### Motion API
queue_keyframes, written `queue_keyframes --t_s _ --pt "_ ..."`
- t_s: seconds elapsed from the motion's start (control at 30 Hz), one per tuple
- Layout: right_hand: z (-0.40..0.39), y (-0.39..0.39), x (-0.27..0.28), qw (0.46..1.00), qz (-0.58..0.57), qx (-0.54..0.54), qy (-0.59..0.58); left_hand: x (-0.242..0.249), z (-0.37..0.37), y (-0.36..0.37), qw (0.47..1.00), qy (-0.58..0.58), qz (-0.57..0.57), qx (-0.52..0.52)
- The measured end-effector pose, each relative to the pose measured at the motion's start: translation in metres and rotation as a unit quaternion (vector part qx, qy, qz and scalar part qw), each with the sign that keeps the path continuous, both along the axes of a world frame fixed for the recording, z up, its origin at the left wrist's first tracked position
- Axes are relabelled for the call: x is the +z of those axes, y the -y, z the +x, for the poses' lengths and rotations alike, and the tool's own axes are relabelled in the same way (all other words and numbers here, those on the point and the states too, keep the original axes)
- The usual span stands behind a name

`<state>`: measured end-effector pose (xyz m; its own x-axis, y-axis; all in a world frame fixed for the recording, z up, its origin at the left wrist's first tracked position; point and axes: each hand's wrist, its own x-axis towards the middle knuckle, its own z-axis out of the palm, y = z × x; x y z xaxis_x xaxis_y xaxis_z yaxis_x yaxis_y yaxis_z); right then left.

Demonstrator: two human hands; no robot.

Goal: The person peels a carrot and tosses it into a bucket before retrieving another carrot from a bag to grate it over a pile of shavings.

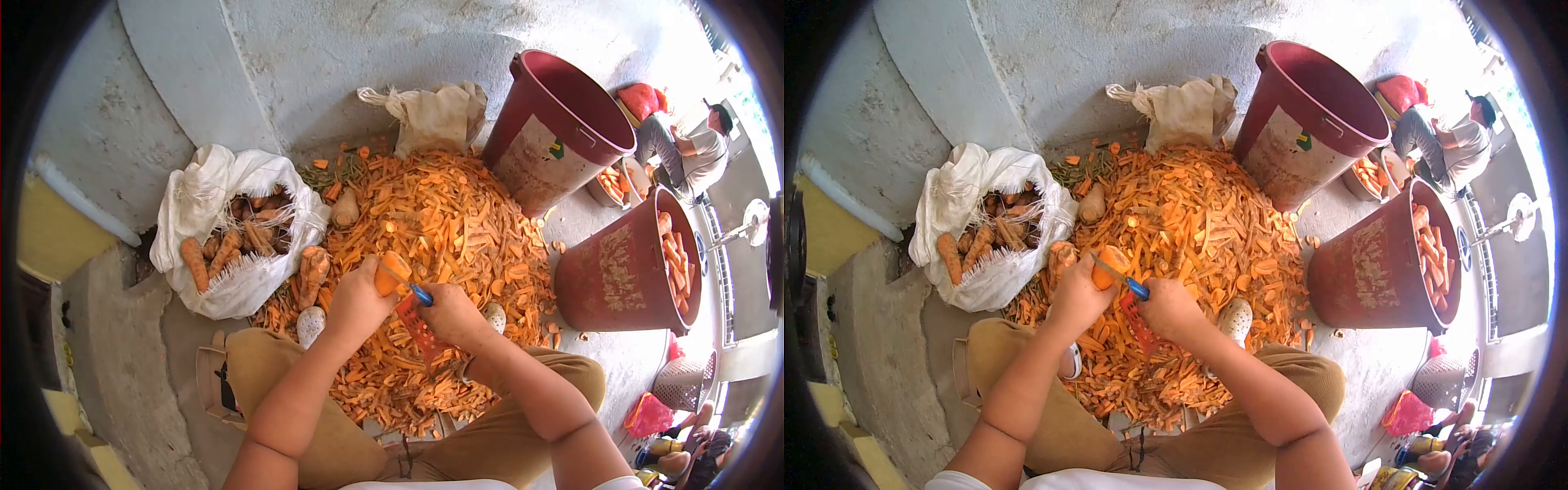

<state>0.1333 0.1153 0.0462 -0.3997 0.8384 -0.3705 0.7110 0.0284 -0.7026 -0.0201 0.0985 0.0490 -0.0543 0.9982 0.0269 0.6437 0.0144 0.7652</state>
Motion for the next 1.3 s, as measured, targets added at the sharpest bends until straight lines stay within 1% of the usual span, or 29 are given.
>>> queue_keyframes --t_s 0.1,0.2,0.37,0.5,0.6,0.7,0.8,0.9,0.93,1.0,1.1,1.13,1.2,1.3 --pt "-0.007 0.003 0.009 0.999 -0.02 -0.035 -0.008 0.002 0.004 0.001 0.999 0.004 0.037 0.021" --pt "-0.005 0.003 0.005 0.998 -0.034 -0.047 -0.019 -0.003 0.001 -0.002 0.999 -0.006 0.043 0.025" --pt "-0.006 0.001 0.003 0.998 -0.024 -0.05 0.007 0.0 0.0 -0.002 0.998 -0.032 0.045 0.029" --pt "-0.005 -0.003 -0.006 0.998 -0.03 -0.043 0.033 -0.002 -0.001 0.0 0.998 -0.029 0.059 0.001" --pt "-0.003 -0.008 -0.01 0.998 -0.059 -0.021 0.029 -0.005 -0.007 -0.002 0.996 0.078 0.027 -0.039" --pt "-0.002 -0.015 -0.003 0.995 -0.071 0.029 0.059 -0.007 -0.006 -0.003 0.994 0.093 0.028 -0.049" --pt "-0.002 -0.012 -0.012 0.994 -0.091 -0.033 0.047 -0.016 -0.004 -0.002 0.986 -0.075 0.145 -0.04" --pt "-0.001 -0.016 -0.009 0.989 -0.128 -0.009 0.079 -0.019 -0.002 -0.001 0.992 -0.066 0.1 -0.038" --pt "0.001 -0.018 -0.014 0.992 -0.104 0.021 0.068 -0.021 -0.003 -0.003 0.996 0.003 0.067 -0.05" --pt "0.008 -0.022 -0.028 0.994 -0.056 0.08 0.045 -0.025 -0.006 -0.007 0.987 0.141 0.001 -0.073" --pt "0.007 -0.027 -0.031 0.992 -0.018 0.099 0.081 -0.039 0.0 -0.009 0.962 0.267 -0.012 -0.048" --pt "0.005 -0.028 -0.027 0.994 -0.043 0.064 0.08 -0.038 0.001 -0.009 0.981 0.189 0.029 -0.042" --pt "0.0 -0.024 -0.017 0.992 -0.096 -0.005 0.079 -0.031 0.003 -0.006 0.993 0.03 0.109 -0.029" --pt "0.001 -0.019 -0.019 0.997 -0.055 0.0 0.046 -0.029 0.005 -0.001 0.986 -0.03 0.166 -0.013"
